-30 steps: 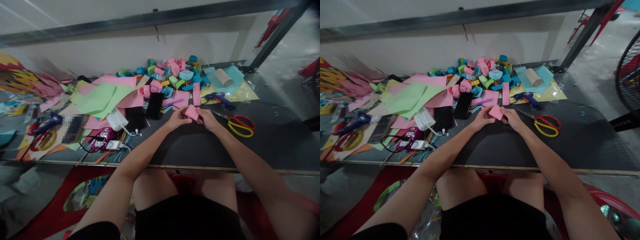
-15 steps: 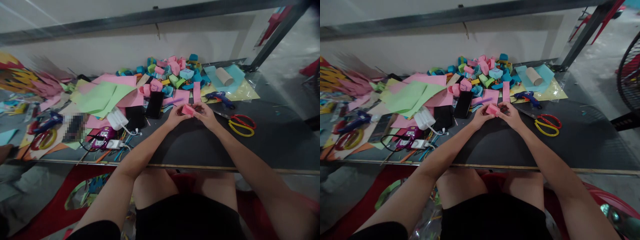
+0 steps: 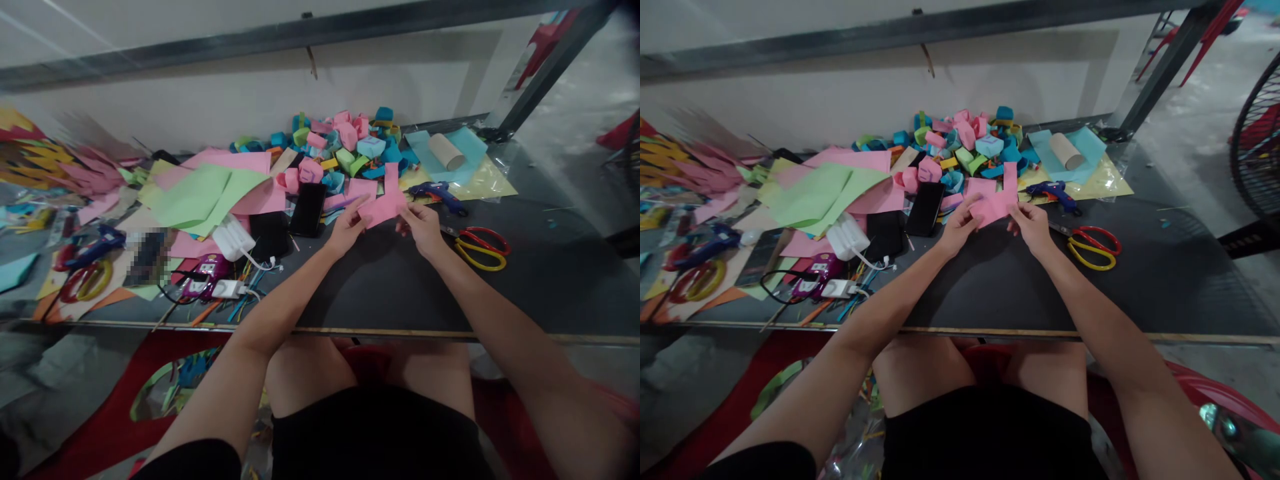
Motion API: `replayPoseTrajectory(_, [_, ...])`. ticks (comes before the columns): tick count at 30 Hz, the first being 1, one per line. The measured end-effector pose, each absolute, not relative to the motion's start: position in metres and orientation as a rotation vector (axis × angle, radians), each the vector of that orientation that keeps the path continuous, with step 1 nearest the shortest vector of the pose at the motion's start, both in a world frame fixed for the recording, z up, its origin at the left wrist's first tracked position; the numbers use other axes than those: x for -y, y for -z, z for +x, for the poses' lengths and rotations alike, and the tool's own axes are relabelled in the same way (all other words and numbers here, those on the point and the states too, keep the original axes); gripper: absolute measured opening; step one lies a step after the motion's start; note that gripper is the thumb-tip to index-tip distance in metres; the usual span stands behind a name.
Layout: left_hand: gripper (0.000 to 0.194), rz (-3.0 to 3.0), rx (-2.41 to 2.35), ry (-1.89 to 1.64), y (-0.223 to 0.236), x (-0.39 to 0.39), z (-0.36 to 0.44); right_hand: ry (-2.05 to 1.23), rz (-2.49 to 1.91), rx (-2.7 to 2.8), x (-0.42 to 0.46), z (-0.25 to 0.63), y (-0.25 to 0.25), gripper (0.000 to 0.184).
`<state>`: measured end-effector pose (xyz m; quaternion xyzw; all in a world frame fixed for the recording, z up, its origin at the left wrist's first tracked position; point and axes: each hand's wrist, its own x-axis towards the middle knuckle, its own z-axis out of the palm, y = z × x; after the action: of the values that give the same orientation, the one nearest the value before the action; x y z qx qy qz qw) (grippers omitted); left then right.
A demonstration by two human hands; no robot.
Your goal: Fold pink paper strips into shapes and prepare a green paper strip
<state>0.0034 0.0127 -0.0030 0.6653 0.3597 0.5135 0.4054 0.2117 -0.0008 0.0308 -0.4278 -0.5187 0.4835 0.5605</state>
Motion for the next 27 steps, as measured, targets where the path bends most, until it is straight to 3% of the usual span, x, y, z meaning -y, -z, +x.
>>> replayPoseTrajectory(8, [0.066, 2.100, -1.171, -1.357, -0.0041, -0.0062, -0.0037, -1.156, -1.010, 1.310, 0.0050, 0.2083, -0.0306, 0.056])
replayPoseTrajectory(21, [0.064, 2.167, -1.202, -1.486, -0.0039, -0.0045, -0.0027, -1.176, -1.021, 1.337, 0.0042, 0.2087, -0.0303, 0.056])
replayPoseTrajectory(27, [0.051, 2.221, -1.056, -1.562, -0.0072, -0.0049, -0.0018, -1.131, -1.077, 1.385, 0.0019, 0.2085, -0.0230, 0.059])
